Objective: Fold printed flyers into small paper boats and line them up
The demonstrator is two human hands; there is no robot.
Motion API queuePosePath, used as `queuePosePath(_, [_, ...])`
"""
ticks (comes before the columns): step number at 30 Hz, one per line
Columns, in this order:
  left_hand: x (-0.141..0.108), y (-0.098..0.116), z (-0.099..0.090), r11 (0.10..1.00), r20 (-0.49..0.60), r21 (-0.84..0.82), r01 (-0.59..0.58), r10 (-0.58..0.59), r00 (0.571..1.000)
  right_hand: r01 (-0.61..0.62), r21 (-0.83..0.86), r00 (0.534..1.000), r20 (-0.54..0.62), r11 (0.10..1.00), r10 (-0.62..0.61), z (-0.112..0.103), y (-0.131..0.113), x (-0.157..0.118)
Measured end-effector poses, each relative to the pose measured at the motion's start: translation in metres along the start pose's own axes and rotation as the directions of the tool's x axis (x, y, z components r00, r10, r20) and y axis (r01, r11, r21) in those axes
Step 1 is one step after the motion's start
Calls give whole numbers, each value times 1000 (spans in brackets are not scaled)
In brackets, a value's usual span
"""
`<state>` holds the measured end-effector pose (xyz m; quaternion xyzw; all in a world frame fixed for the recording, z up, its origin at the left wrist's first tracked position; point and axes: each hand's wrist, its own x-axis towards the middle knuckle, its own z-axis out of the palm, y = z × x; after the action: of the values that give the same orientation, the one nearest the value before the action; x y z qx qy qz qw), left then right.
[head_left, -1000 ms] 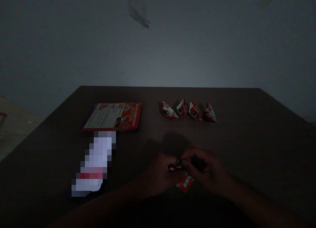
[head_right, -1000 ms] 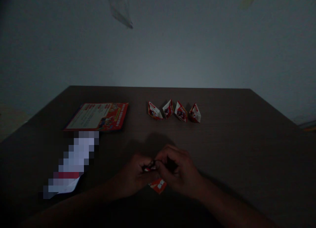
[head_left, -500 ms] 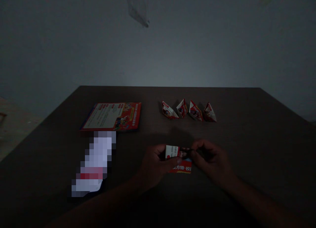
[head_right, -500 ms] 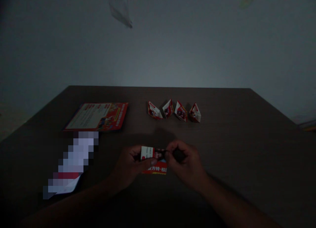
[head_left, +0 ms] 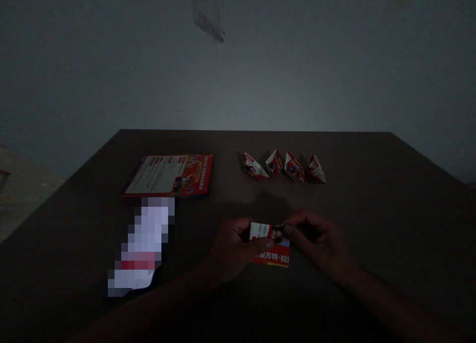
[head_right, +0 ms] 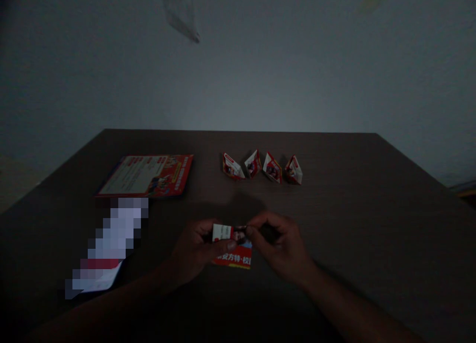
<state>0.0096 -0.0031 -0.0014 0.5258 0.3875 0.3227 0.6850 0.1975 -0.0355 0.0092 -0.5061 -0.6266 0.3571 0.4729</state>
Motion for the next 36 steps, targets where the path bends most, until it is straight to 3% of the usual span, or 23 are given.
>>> queuePosePath(18, [-1,1,1,997,91,77,7,-14,996,162,-83,981,125,983,-151,1,-5,2])
queuePosePath(30, [-2,3,3,994,120,97,59,-70,990,188,-55,970,165,981,-177,2,-7,2])
queuePosePath(36, [-2,6,5,992,121,121,39,-54,991,139,-77,978,167,987,-125,2,-6,1])
